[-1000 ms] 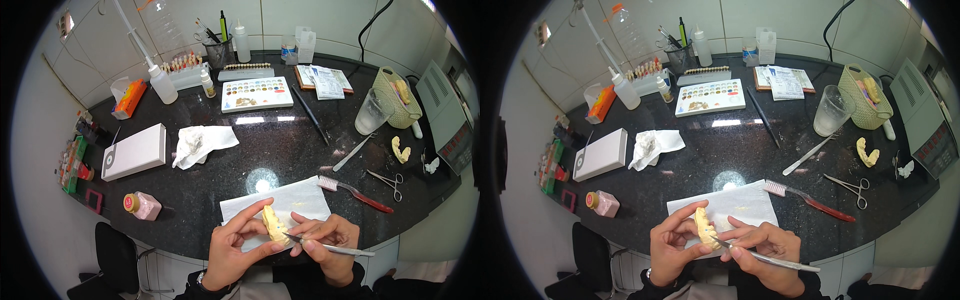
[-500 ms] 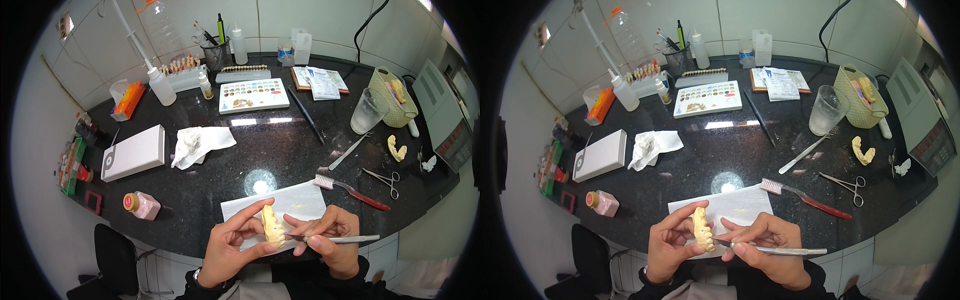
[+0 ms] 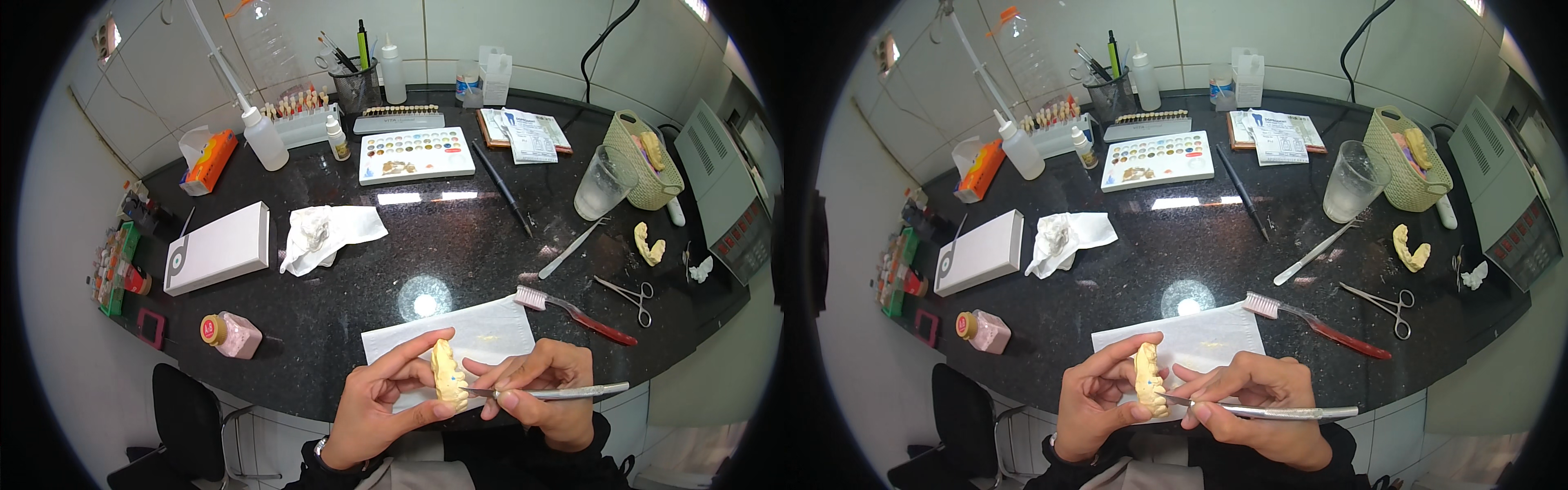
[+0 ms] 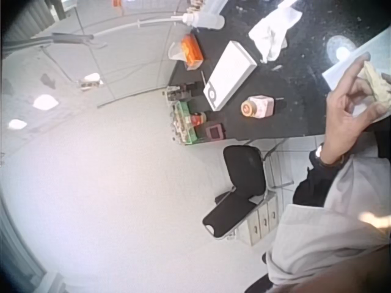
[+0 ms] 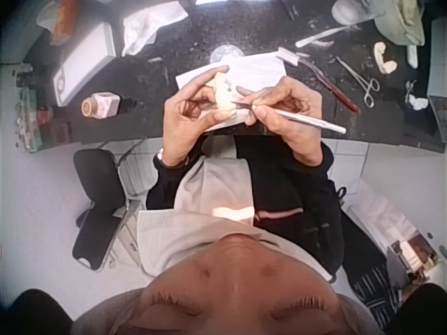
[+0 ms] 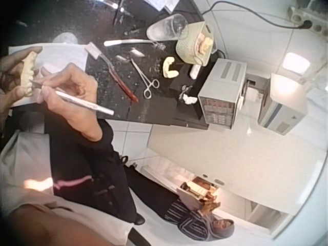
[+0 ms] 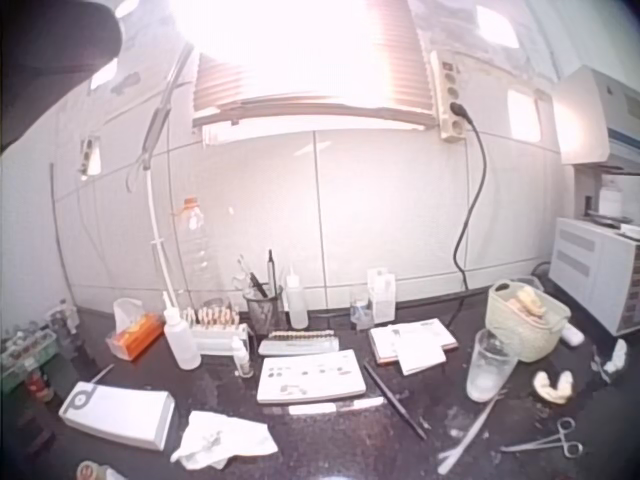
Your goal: The person uses a small tool to scrape and shape a plaster dental mold, then places the mold into a plastic container.
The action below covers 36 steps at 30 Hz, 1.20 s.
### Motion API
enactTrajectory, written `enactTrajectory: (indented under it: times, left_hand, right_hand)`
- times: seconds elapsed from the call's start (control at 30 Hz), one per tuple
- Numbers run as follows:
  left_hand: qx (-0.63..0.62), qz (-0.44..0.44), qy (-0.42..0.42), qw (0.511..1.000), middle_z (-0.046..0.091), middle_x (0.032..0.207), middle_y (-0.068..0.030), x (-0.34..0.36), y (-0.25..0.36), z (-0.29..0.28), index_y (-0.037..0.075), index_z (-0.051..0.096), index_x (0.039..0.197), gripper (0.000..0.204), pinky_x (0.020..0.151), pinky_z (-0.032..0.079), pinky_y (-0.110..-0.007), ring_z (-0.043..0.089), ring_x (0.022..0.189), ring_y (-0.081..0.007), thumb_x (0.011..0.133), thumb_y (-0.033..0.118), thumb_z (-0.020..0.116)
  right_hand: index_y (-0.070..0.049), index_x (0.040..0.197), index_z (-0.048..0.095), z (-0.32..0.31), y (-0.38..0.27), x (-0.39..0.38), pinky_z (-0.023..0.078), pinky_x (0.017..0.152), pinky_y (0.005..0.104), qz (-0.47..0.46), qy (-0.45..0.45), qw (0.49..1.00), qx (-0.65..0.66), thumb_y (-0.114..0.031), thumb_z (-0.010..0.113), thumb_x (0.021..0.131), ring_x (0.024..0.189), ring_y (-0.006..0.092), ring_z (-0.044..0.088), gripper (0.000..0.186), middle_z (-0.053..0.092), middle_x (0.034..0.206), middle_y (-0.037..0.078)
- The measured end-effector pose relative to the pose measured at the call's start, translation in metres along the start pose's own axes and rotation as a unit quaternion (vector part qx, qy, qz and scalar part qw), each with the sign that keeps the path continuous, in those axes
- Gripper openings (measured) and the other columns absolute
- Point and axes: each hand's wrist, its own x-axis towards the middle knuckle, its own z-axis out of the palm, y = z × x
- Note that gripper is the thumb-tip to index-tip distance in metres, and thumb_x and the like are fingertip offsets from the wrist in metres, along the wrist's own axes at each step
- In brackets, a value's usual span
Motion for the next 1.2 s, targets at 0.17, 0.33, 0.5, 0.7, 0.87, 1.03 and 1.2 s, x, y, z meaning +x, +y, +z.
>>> enactTrajectory:
  times: [0.17,0.33,0.5,0.7,0.87,1.03,1.2]
  left_hand:
    - [-0.021,-0.010,-0.004,1.000,0.058,0.086,-0.0029,0.000,0.000,0.000,-0.006,0.036,0.136,0.069,0.093,0.044,-0.026,0.057,0.089,-0.0074,0.077,0.002,0.072]
    - [-0.025,-0.023,-0.003,0.999,0.058,0.087,-0.0027,-0.001,0.002,0.000,-0.005,0.036,0.137,0.070,0.096,0.043,-0.027,0.057,0.089,-0.0078,0.078,0.003,0.072]
    - [-0.026,-0.018,-0.004,0.999,0.058,0.088,-0.0030,-0.001,0.001,0.000,-0.005,0.035,0.137,0.070,0.097,0.042,-0.028,0.057,0.090,-0.0082,0.078,0.004,0.072]
    - [-0.034,-0.026,-0.004,0.999,0.058,0.091,-0.0035,-0.001,0.004,0.001,-0.006,0.034,0.137,0.069,0.096,0.042,-0.027,0.056,0.092,-0.0083,0.079,0.004,0.071]
    - [0.024,0.023,0.038,0.999,0.061,0.091,-0.0054,-0.001,0.001,0.007,-0.005,0.039,0.135,0.067,0.094,0.043,-0.029,0.058,0.092,-0.0107,0.077,0.002,0.071]
    - [0.339,0.140,0.108,0.924,0.063,0.092,-0.0099,-0.007,0.020,0.016,-0.004,0.048,0.129,0.065,0.096,0.042,-0.035,0.061,0.090,-0.0170,0.070,0.000,0.074]
    - [0.768,0.221,0.039,0.599,0.059,0.094,-0.0079,-0.004,0.044,0.014,0.001,0.048,0.129,0.044,0.092,0.041,-0.028,0.056,0.090,-0.0139,0.093,0.026,0.051]
  right_hand:
    - [0.004,0.079,0.059,-0.004,-0.002,0.002,0.042,0.100,0.0474,0.009,-0.020,1.000,0.008,0.005,0.064,0.080,0.088,0.0260,0.067,0.005,0.067,0.079,0.022]
    - [0.005,0.078,0.059,-0.004,-0.002,0.004,0.040,0.102,0.0464,0.020,-0.030,0.999,0.026,0.005,0.064,0.081,0.087,0.0238,0.066,0.005,0.067,0.083,0.023]
    - [0.005,0.080,0.059,-0.004,-0.010,0.008,0.038,0.105,0.0440,0.056,-0.047,0.997,0.010,0.004,0.063,0.082,0.086,0.0194,0.065,0.005,0.066,0.086,0.022]
    - [0.004,0.082,0.058,-0.005,-0.013,0.008,0.036,0.106,0.0435,0.074,-0.053,0.996,0.010,0.002,0.063,0.083,0.085,0.0172,0.065,0.005,0.066,0.085,0.019]
    - [0.003,0.086,0.056,-0.006,-0.003,0.008,0.034,0.107,0.0465,0.002,-0.011,1.000,0.001,-0.002,0.063,0.083,0.083,0.0194,0.066,0.009,0.066,0.081,0.015]
    - [0.002,0.087,0.054,-0.012,0.002,0.001,0.034,0.105,0.0484,-0.071,0.058,0.995,-0.046,-0.004,0.063,0.083,0.083,0.0216,0.067,0.011,0.065,0.080,0.013]
    - [0.000,0.087,0.054,-0.011,0.007,-0.002,0.038,0.102,0.0476,-0.085,0.093,0.987,-0.101,-0.004,0.063,0.083,0.083,0.0196,0.067,0.010,0.067,0.077,0.011]
